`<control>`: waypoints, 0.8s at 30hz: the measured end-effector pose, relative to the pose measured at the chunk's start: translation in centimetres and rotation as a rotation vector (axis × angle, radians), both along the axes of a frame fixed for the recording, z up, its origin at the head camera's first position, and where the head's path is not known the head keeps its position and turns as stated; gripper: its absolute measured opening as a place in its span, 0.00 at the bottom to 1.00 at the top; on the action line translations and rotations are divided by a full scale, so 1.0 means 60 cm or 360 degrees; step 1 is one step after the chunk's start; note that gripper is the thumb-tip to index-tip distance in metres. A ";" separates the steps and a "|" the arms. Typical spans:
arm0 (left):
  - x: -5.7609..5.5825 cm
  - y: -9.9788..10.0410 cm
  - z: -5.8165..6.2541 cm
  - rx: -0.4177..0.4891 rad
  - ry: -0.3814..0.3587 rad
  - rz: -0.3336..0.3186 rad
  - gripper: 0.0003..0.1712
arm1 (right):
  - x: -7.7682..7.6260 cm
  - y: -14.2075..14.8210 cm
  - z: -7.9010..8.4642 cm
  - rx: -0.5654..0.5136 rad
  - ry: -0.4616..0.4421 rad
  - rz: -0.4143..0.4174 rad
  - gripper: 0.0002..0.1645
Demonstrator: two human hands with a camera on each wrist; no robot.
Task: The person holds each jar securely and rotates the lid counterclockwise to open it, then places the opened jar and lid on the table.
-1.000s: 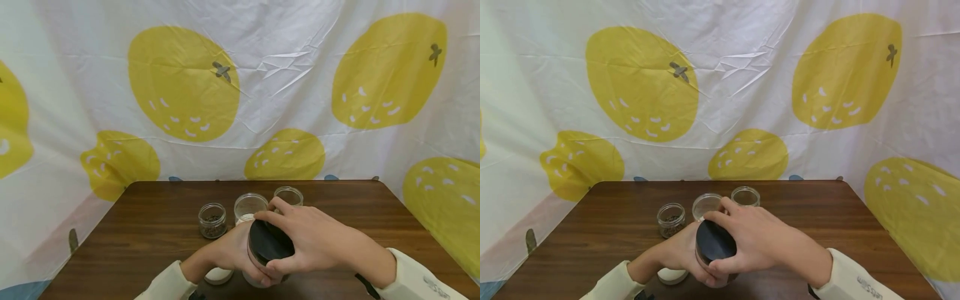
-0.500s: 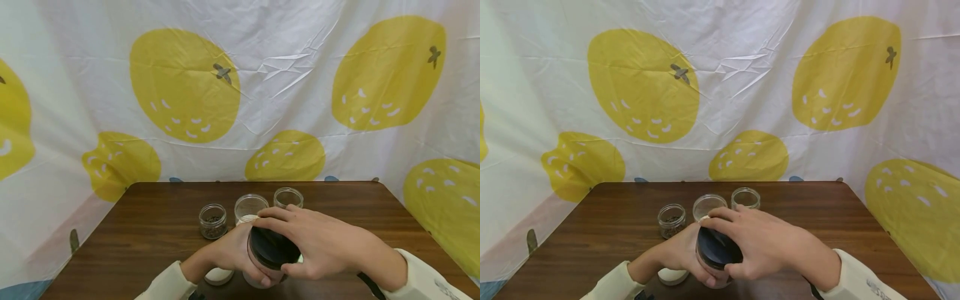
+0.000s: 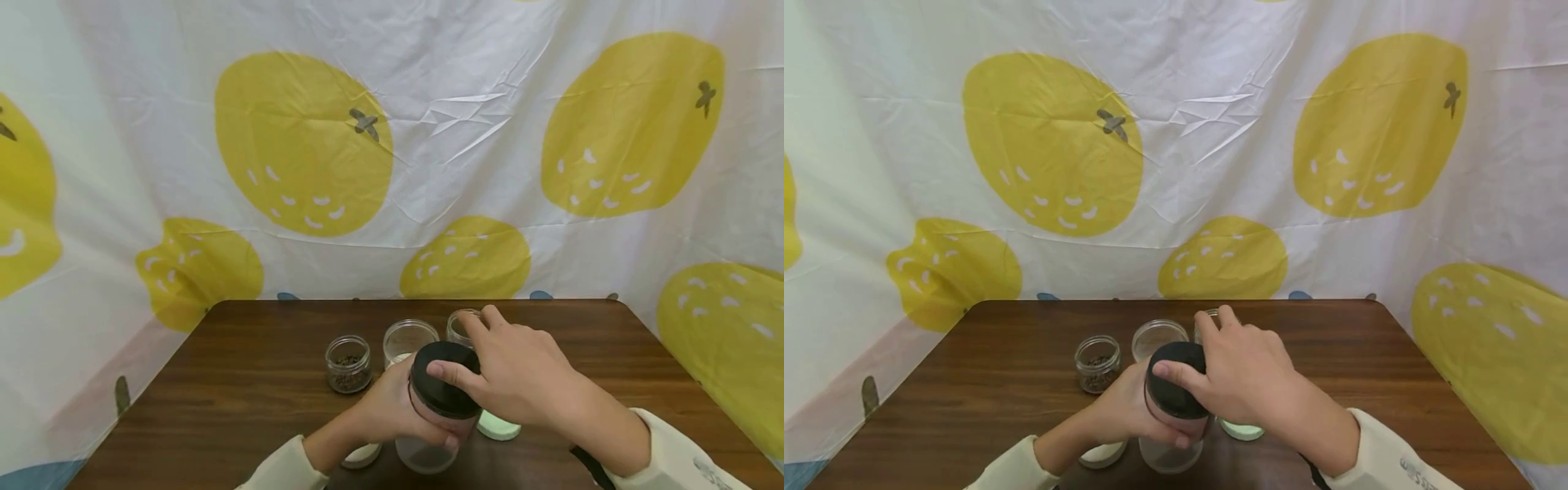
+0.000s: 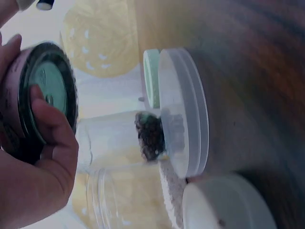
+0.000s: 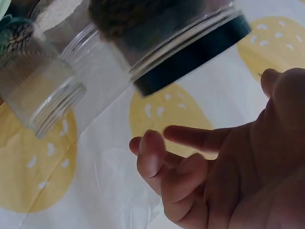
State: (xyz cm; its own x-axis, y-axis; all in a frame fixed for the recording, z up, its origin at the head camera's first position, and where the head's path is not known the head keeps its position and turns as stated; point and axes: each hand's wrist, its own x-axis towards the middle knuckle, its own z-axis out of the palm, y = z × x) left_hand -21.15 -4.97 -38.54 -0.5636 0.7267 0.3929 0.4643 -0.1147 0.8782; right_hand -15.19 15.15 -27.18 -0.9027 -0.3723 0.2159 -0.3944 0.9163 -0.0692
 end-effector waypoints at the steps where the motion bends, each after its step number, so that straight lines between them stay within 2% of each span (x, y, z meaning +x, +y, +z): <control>1: 0.001 0.002 -0.002 0.0024 -0.0029 -0.0009 0.50 | 0.000 -0.004 -0.002 0.0008 -0.0009 0.0002 0.56; 7: 0.008 0.006 0.000 -0.0033 -0.0100 0.0055 0.50 | -0.003 -0.022 -0.020 0.0099 0.0004 0.0092 0.54; 9: 0.010 0.004 0.002 -0.0065 -0.0079 0.0100 0.50 | -0.003 -0.024 -0.023 0.0095 0.0018 0.0111 0.52; 13: 0.010 0.001 0.003 -0.0052 -0.0029 0.0119 0.50 | -0.004 -0.022 -0.023 0.0056 0.0010 0.0169 0.48; 17: 0.008 -0.003 0.005 -0.0025 -0.0008 0.0110 0.50 | -0.007 -0.016 -0.017 0.0026 -0.0056 0.0259 0.49; 24: 0.005 -0.007 0.011 -0.0023 -0.0046 0.0084 0.50 | -0.016 -0.002 -0.007 0.0000 -0.0129 0.0435 0.50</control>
